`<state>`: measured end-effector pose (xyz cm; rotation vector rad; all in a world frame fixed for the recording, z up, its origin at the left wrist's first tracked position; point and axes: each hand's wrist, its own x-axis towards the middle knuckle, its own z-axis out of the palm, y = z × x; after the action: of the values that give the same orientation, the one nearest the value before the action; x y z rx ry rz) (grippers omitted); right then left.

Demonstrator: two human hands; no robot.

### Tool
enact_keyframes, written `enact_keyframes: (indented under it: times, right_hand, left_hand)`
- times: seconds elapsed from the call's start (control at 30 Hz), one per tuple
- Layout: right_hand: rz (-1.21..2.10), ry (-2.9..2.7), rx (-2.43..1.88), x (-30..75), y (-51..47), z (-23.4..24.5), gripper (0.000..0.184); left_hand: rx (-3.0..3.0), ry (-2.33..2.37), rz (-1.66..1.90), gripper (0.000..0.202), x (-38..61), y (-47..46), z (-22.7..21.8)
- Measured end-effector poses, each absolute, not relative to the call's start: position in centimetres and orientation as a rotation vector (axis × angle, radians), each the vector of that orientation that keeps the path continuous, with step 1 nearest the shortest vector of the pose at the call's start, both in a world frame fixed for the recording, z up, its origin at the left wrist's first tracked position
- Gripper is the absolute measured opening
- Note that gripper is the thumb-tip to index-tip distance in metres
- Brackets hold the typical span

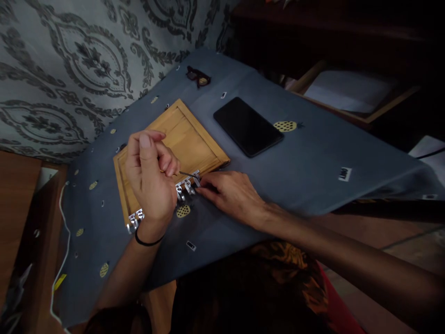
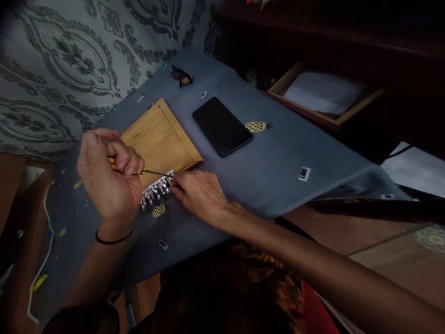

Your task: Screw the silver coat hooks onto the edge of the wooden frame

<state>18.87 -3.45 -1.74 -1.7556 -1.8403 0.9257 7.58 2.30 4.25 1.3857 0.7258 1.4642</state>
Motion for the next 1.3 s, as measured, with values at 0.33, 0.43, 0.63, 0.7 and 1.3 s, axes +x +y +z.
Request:
enact_keyframes:
  times: [0.33,0.43,0.63,0.7,1.3]
  right_hand:
    - [0.914,-1.843,-1.728,18.9,-3.4,-1.8,0.017]
    - [0.914,-1.84,-1.749,18.9,-3.4,-1.7,0.018]
    - [0.931,-1.838,-1.735,18.9,-3.4,-1.7,0.017]
    - [0.939,-1.828,-1.726,18.9,-3.4,-1.8,0.017]
    - [0.953,-1.831,-1.698,19.0,-3.4,-2.1,0.019]
  left_hand:
    - [1.419,0.692,1.274,0.035,7.2,1.9,3.9]
    - [1.385,0.715,1.338,0.035,7.4,2.2,3.8]
    - [1.421,0.704,1.459,0.029,7.4,2.6,3.4]
    - [1.429,0.715,1.486,0.028,7.5,2.5,3.2]
    - [1.463,0.883,1.63,0.026,8.6,1.0,2.6]
